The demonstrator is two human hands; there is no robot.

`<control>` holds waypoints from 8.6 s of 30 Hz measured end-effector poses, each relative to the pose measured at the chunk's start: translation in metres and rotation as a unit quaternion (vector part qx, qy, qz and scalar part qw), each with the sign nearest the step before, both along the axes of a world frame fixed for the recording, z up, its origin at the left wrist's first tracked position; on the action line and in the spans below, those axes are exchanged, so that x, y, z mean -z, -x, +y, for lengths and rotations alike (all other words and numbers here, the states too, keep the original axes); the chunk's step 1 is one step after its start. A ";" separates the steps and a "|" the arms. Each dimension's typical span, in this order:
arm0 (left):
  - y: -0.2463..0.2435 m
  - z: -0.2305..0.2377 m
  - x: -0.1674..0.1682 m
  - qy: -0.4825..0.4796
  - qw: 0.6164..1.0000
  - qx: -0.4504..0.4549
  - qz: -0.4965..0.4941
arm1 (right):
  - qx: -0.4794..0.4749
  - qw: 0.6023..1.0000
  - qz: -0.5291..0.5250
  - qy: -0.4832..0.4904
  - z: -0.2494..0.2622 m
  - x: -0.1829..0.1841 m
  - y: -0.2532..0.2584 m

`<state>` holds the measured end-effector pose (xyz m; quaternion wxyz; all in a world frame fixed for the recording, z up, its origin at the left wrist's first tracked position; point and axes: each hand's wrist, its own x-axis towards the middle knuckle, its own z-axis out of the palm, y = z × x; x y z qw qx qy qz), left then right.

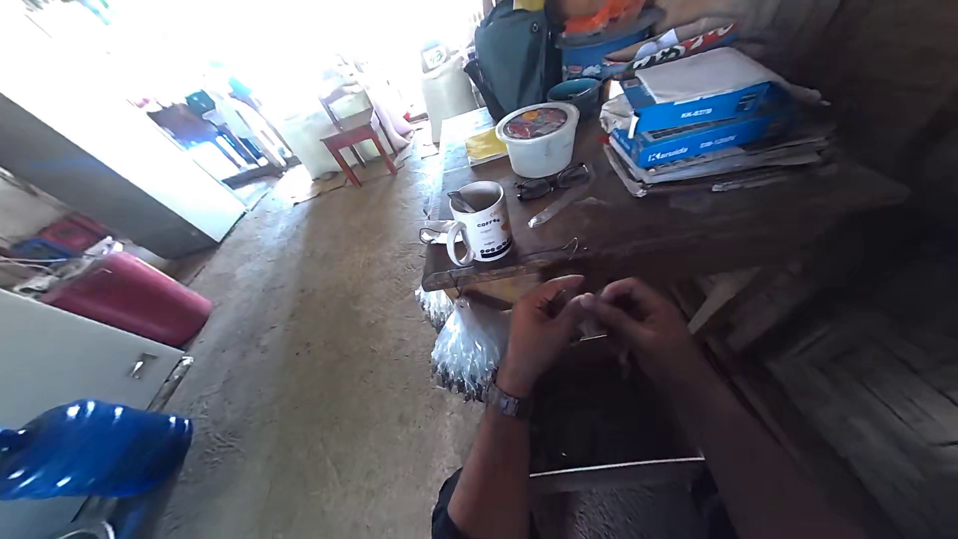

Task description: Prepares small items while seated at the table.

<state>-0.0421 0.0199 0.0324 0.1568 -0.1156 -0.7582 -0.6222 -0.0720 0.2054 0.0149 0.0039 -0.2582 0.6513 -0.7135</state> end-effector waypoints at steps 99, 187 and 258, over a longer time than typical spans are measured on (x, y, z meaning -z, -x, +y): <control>0.030 -0.002 -0.043 0.246 0.956 -0.156 -0.021 | 0.116 0.990 -0.067 -0.055 -0.018 0.017 0.013; 0.036 -0.004 -0.038 0.094 0.990 -0.102 -0.003 | 0.084 0.987 -0.108 0.079 -0.023 -0.003 0.005; -0.010 -0.015 -0.042 0.157 0.987 -0.039 -0.013 | 0.093 0.993 -0.013 0.068 -0.023 0.002 -0.016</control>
